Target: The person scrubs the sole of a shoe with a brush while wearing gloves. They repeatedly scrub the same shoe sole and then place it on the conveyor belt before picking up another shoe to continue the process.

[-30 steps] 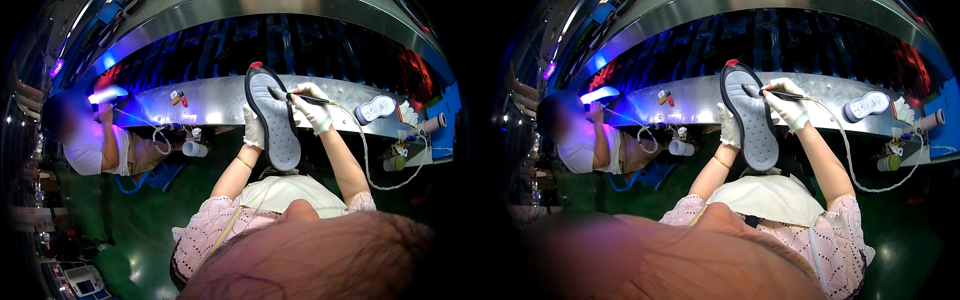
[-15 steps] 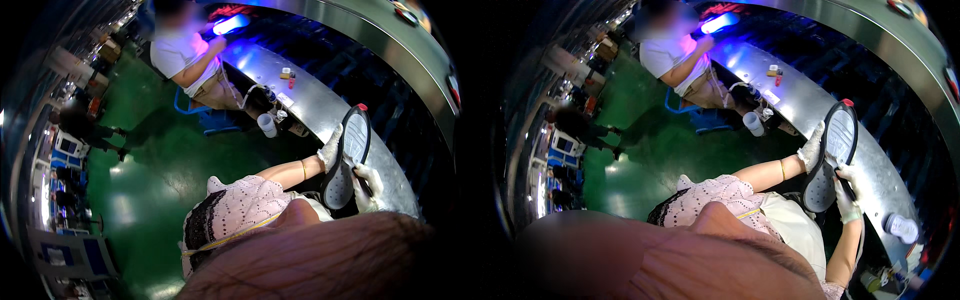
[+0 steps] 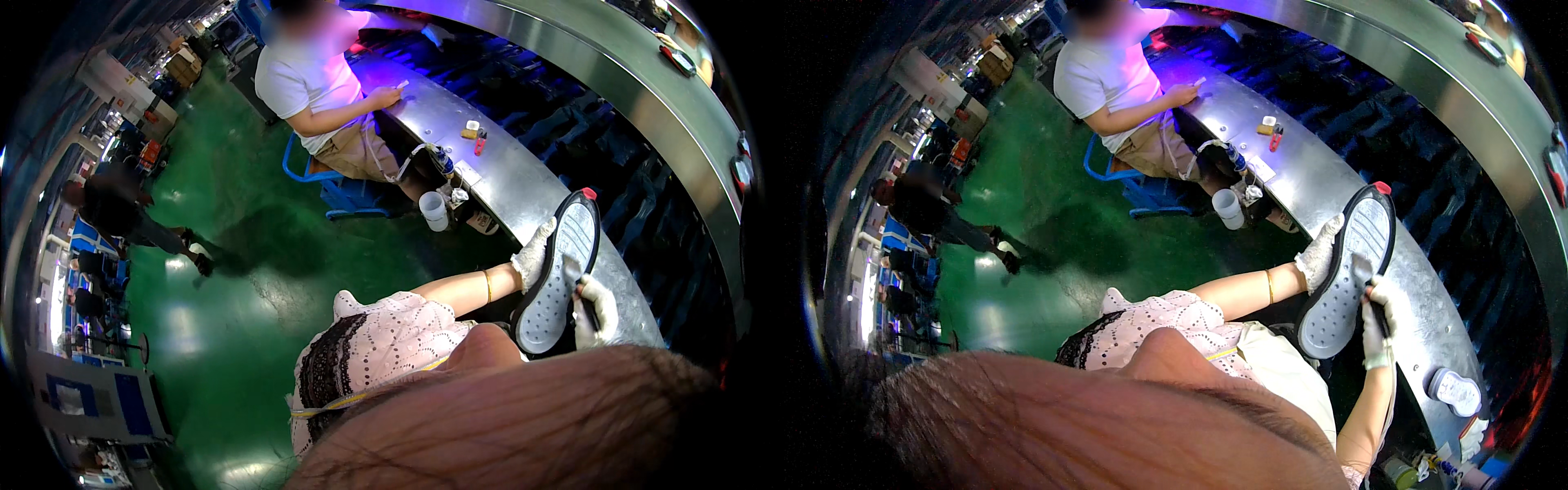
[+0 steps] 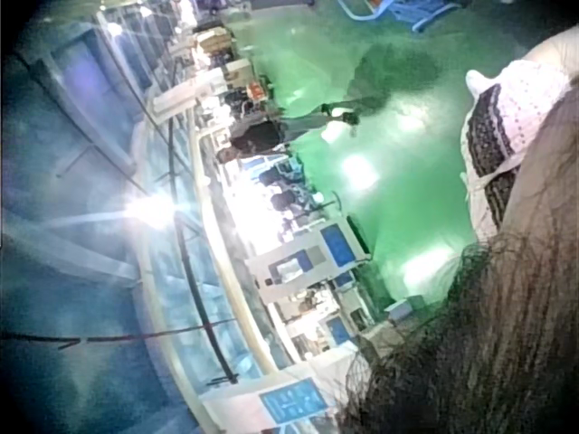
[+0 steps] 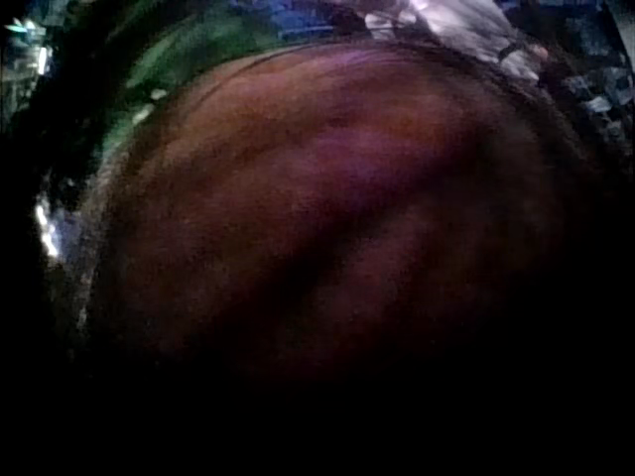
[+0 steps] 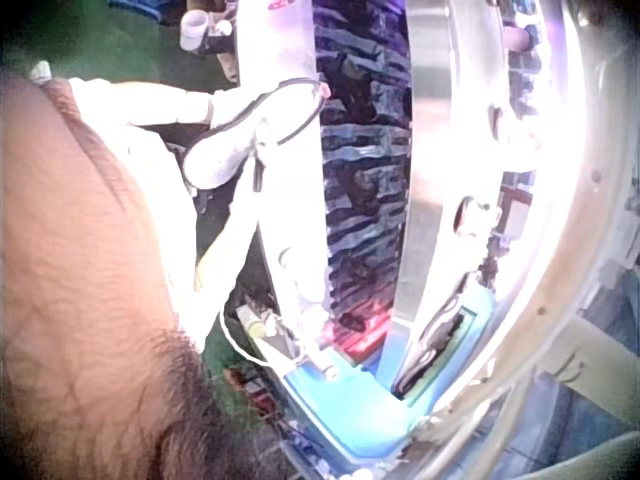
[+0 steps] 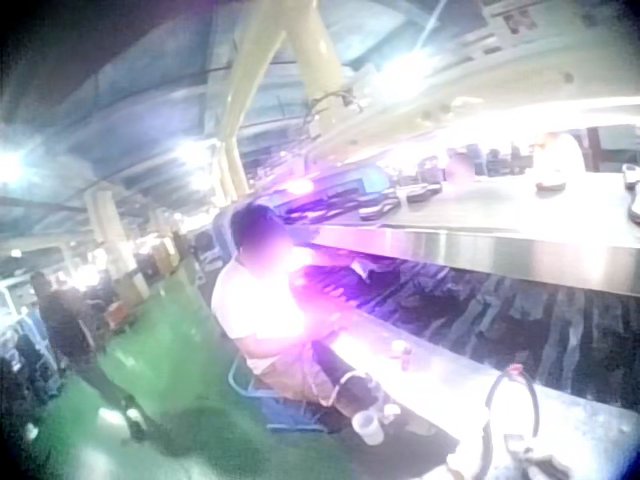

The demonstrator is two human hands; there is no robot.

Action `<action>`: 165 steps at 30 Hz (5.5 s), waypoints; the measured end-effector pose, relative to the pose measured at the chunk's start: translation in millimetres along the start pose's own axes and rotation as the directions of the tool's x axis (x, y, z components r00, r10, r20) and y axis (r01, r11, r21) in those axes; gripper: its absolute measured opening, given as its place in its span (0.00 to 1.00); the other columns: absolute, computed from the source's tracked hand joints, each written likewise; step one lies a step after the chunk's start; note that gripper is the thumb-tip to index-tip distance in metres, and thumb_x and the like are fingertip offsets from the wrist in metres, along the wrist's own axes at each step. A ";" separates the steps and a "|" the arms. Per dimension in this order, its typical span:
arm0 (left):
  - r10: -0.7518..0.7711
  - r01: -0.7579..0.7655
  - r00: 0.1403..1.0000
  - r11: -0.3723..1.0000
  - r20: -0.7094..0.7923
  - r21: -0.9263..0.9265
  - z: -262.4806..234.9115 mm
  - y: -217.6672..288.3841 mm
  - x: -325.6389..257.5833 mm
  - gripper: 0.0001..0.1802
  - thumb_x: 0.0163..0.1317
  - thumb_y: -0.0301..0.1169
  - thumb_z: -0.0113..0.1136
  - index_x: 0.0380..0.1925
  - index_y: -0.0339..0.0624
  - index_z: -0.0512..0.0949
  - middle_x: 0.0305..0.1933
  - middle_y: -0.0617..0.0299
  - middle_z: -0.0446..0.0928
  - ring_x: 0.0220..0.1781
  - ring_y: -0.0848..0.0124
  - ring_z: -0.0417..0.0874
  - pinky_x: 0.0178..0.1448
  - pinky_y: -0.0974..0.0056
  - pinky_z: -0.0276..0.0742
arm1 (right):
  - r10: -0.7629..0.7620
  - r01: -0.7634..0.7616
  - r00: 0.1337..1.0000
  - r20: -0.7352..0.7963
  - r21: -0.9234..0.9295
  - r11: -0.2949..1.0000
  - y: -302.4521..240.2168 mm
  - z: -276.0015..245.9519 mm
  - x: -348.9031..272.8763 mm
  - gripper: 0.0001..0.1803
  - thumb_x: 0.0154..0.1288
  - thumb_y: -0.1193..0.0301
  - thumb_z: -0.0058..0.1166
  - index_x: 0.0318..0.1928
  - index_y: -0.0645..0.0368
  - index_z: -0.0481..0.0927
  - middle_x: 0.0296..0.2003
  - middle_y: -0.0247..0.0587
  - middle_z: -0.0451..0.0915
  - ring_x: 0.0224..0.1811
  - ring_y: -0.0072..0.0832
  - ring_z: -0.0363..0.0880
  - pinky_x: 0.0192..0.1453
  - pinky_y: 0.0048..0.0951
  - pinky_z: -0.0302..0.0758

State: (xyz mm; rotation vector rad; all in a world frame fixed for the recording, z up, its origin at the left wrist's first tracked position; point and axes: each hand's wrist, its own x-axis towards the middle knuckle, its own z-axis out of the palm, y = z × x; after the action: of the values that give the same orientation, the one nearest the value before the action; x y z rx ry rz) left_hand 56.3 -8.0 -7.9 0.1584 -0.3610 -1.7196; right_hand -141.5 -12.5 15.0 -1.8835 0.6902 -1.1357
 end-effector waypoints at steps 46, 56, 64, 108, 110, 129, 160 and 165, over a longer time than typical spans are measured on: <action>-0.010 0.028 0.983 0.995 -0.185 0.098 -52.0 -31.8 11.5 0.42 0.62 0.69 0.39 0.62 0.46 0.66 0.61 0.56 0.70 0.61 0.59 0.71 0.69 0.55 0.62 | 0.179 -0.155 0.969 -0.171 0.144 0.977 9.1 32.0 25.1 0.09 0.58 0.75 0.60 0.41 0.57 0.77 0.36 0.33 0.79 0.39 0.19 0.78 0.47 0.24 0.76; 0.079 0.032 0.960 0.923 -0.270 0.383 -48.3 -22.2 11.0 0.41 0.64 0.67 0.37 0.62 0.46 0.68 0.60 0.56 0.73 0.59 0.60 0.73 0.66 0.56 0.67 | 0.238 -0.215 0.962 -0.131 0.168 0.962 6.5 29.3 -5.2 0.08 0.59 0.77 0.60 0.39 0.57 0.78 0.36 0.32 0.80 0.39 0.20 0.78 0.46 0.24 0.76; -0.023 0.117 0.978 0.887 -0.209 0.447 -45.0 -21.7 11.7 0.41 0.65 0.67 0.36 0.64 0.46 0.67 0.62 0.59 0.71 0.61 0.61 0.72 0.67 0.57 0.66 | 0.329 -0.270 0.927 -0.183 0.288 0.919 5.8 27.4 -29.5 0.06 0.57 0.76 0.63 0.36 0.58 0.80 0.33 0.35 0.82 0.36 0.19 0.80 0.42 0.21 0.78; -0.360 0.354 0.930 0.815 -0.077 0.459 -41.4 -114.5 93.1 0.50 0.59 0.67 0.47 0.70 0.40 0.55 0.71 0.52 0.57 0.71 0.58 0.59 0.76 0.52 0.50 | 0.236 -0.188 0.662 -0.711 0.146 0.971 -30.3 -62.2 -77.5 0.08 0.52 0.71 0.66 0.34 0.58 0.83 0.30 0.34 0.83 0.33 0.23 0.81 0.38 0.26 0.77; -0.345 0.339 0.935 0.812 -0.078 0.475 -42.2 -110.2 94.0 0.50 0.59 0.67 0.47 0.70 0.40 0.54 0.72 0.52 0.57 0.71 0.58 0.59 0.76 0.52 0.49 | 0.228 -0.141 0.641 -0.733 0.179 0.974 -29.2 -61.6 -77.1 0.05 0.54 0.74 0.64 0.32 0.58 0.82 0.30 0.34 0.84 0.33 0.20 0.81 0.38 0.23 0.77; 0.070 -0.022 0.995 0.836 -0.068 0.548 4.8 -84.4 77.9 0.54 0.56 0.69 0.48 0.71 0.40 0.52 0.74 0.51 0.54 0.74 0.58 0.55 0.79 0.52 0.43 | 0.580 -0.229 0.691 -0.431 0.630 0.742 -16.3 -42.4 -52.5 0.05 0.62 0.79 0.59 0.40 0.62 0.82 0.38 0.33 0.83 0.40 0.18 0.80 0.47 0.22 0.78; 0.082 -0.096 0.947 0.995 0.311 0.030 28.5 85.1 41.0 0.65 0.30 0.70 0.68 0.65 0.39 0.61 0.64 0.50 0.66 0.65 0.55 0.68 0.74 0.45 0.57 | 0.583 -0.384 0.798 -0.154 0.615 0.688 -80.4 83.2 37.1 0.06 0.61 0.73 0.63 0.38 0.58 0.80 0.28 0.32 0.82 0.20 0.14 0.75 0.21 0.15 0.69; 0.057 -0.074 0.912 0.997 0.406 0.028 26.7 90.4 52.5 0.65 0.30 0.71 0.69 0.65 0.39 0.62 0.64 0.51 0.67 0.65 0.55 0.68 0.75 0.45 0.57 | 0.295 -0.208 0.890 -0.348 0.267 0.941 -68.2 92.3 35.6 0.05 0.58 0.76 0.65 0.34 0.59 0.81 0.35 0.34 0.83 0.34 0.16 0.78 0.42 0.18 0.76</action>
State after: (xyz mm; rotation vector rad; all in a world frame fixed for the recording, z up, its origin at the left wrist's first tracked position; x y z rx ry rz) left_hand 123.1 -68.3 51.8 -0.1840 -0.7024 -1.6731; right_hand -40.2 28.6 64.8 -1.3462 0.9521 -1.3613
